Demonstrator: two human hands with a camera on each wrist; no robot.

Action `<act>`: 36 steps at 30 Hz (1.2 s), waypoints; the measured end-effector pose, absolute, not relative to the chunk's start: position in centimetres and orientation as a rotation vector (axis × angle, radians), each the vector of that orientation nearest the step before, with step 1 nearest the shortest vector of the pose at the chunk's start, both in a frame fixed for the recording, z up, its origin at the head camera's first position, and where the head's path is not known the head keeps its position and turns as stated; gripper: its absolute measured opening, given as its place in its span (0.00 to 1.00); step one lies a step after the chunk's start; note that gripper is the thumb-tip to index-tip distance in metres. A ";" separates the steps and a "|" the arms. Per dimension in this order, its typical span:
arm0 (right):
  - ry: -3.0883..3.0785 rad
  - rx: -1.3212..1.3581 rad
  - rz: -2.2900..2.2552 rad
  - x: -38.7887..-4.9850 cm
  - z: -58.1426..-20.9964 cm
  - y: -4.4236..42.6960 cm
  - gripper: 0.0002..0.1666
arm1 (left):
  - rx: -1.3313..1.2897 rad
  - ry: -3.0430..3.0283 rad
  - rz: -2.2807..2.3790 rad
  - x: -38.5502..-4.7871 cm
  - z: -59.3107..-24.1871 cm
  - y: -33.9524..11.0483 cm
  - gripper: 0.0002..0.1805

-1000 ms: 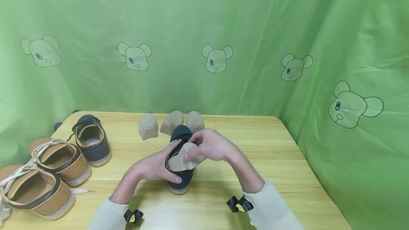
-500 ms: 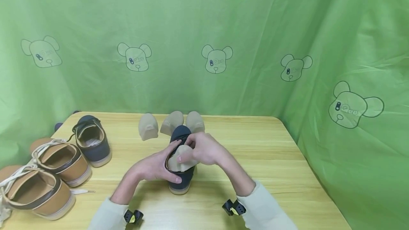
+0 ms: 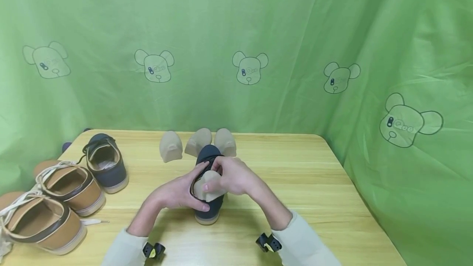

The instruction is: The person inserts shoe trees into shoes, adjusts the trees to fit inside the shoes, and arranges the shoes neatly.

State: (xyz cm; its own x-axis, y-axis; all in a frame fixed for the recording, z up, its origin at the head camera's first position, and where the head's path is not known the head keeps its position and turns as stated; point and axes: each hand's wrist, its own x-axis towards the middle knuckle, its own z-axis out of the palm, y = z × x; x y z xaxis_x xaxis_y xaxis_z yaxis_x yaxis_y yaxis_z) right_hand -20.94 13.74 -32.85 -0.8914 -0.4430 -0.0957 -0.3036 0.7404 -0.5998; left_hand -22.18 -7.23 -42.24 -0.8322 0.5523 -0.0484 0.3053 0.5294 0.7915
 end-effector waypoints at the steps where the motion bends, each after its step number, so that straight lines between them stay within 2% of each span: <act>1: 2.716 -0.594 -0.868 -20.9 -32.9 13.6 0.22 | 0.715 2.478 1.200 -22.1 -42.2 -7.2 0.71; 36: 2.930 -0.530 -0.873 -20.7 -36.4 11.6 0.28 | 0.732 2.478 1.217 -22.0 -42.2 -7.4 0.70</act>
State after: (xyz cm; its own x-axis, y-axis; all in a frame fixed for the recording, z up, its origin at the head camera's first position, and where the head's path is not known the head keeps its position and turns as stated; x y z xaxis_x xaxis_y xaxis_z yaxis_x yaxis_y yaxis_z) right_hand -20.72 11.59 -36.35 -0.9410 -0.3331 0.0598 -0.3115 0.7834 -0.5378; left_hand -22.02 -7.41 -42.23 -0.8308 0.5558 -0.0302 0.3160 0.5157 0.7964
